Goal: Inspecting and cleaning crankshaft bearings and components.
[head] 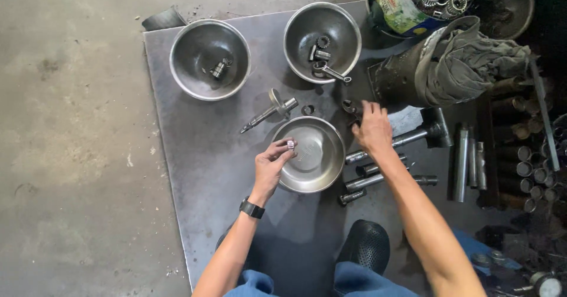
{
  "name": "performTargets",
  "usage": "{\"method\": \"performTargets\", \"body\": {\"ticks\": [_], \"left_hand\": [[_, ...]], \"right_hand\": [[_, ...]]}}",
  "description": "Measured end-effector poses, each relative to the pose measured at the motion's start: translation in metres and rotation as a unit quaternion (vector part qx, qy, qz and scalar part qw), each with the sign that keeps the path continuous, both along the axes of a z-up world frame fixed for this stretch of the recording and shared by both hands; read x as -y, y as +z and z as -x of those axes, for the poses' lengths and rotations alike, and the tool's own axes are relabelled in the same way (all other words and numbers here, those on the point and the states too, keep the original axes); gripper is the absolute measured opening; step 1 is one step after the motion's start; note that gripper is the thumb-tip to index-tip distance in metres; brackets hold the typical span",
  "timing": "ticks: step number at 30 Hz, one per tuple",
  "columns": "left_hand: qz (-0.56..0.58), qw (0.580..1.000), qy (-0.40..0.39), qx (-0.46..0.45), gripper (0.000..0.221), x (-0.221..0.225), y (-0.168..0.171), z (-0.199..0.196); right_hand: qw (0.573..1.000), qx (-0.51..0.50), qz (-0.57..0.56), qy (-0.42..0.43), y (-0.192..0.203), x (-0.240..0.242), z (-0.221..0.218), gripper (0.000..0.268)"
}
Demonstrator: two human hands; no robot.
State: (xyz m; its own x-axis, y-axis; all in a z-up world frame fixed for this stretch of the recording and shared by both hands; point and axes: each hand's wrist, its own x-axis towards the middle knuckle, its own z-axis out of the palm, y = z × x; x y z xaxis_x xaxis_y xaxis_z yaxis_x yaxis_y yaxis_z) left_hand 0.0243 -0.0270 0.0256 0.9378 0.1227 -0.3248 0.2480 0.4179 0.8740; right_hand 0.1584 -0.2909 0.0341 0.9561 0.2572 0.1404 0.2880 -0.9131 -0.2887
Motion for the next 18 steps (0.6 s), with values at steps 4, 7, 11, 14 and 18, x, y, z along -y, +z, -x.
{"method": "performTargets", "body": {"ticks": [4,7,11,14,18], "left_hand": [[0.016,1.0,0.002,-0.013,0.021,-0.002,-0.003,0.002],[0.013,1.0,0.019,-0.021,0.021,-0.007,0.001,0.006],[0.041,0.998,0.049,0.004,0.022,-0.011,0.005,0.004],[0.055,0.997,0.059,-0.008,0.022,-0.003,-0.001,0.004],[0.063,0.996,0.058,0.019,0.022,-0.003,-0.003,0.005]], "right_hand": [[0.979,-0.024,0.197,0.044,-0.045,0.033,-0.033,0.071],[0.952,-0.292,0.093,-0.01,-0.046,0.058,-0.044,0.054],[0.758,-0.512,-0.383,-0.127,0.01,0.036,-0.008,0.032],[0.77,-0.504,-0.36,-0.152,0.023,0.011,0.026,0.032],[0.926,-0.374,-0.045,0.012,0.046,-0.038,0.056,0.036]]}}
